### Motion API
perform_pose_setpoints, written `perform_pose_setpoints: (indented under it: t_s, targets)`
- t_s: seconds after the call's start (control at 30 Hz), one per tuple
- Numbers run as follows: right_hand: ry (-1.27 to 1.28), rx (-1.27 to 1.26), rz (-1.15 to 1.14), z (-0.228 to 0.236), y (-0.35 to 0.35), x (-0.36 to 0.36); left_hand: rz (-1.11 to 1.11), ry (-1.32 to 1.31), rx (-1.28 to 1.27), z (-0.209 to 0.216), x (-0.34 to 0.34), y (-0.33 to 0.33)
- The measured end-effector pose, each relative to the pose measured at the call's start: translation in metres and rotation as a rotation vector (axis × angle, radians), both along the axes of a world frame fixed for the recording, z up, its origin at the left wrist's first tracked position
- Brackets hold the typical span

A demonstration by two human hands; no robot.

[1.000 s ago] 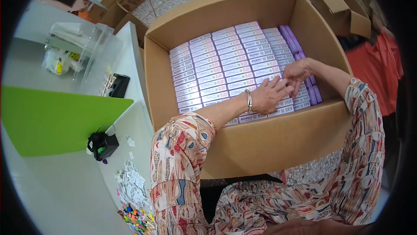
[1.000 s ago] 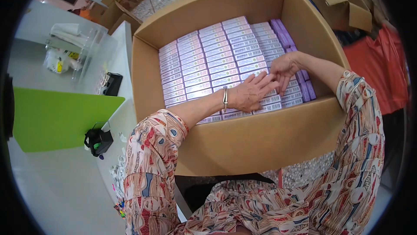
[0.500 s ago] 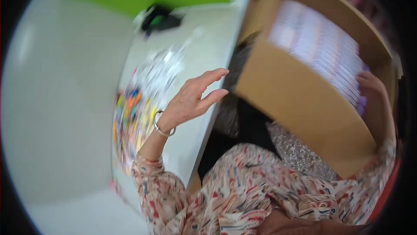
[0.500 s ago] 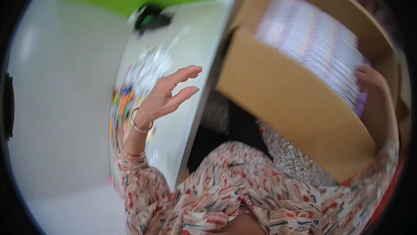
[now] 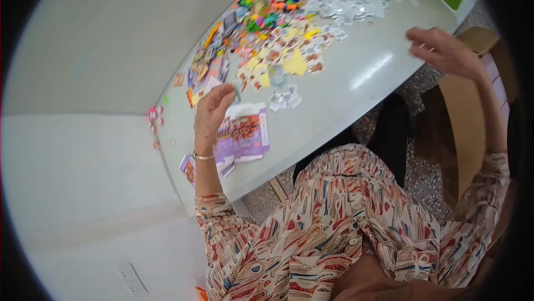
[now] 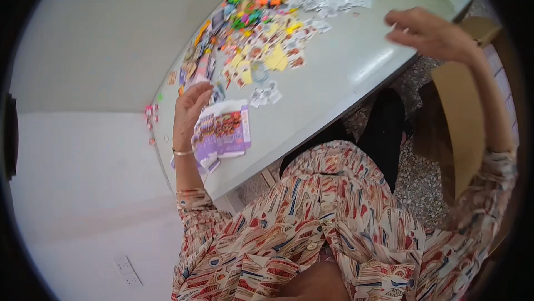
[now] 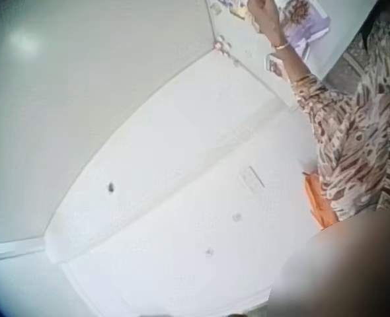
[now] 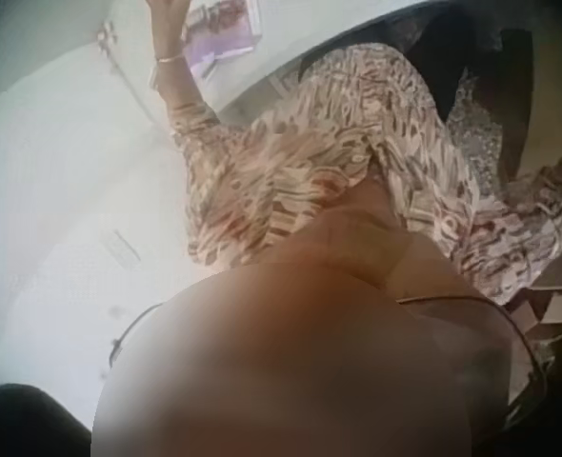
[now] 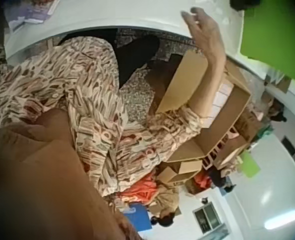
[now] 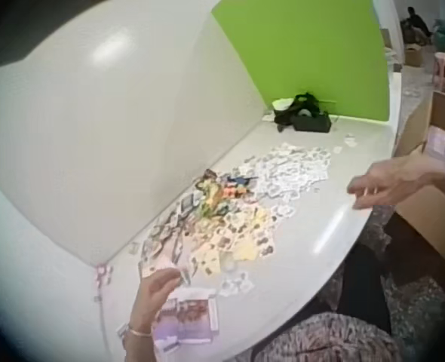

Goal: Unpack small toy boxes and sort the toy components and stickers into plastic bags.

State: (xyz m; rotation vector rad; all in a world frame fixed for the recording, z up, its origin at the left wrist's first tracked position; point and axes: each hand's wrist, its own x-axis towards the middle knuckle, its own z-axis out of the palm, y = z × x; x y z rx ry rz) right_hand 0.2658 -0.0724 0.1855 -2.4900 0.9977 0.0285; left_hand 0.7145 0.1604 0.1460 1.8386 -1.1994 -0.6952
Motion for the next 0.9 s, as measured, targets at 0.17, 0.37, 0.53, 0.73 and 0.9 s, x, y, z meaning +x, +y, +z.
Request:
perform_pose_setpoints:
  t_s: [0.17,0.37,0.53,0.73,0.9]
  targets:
    - [-0.269,0.160,0.269,-0.080,0.054,0.106,-0.072,-0.441,0.018,-0.028,0.043,0.044]
    - [-0.558,0.504,0.300,-0.128,0.127,0.183,-0.115,-0.852,0.040,-0.089,0.015,0.067]
    - [-0.617,0.594,0.165,-0.147,0.151,0.197,0.157,-1.059,0.052,-0.134,-0.022,0.063]
    - [-0.681,0.424,0.065,-0.164,0.164,0.203,0.275,-0.791,0.160,-0.115,-0.022,0.044]
    - [-0.664,0.450,0.091,-0.158,0.167,0.218,0.304,-0.569,0.225,-0.122,0.017,0.040]
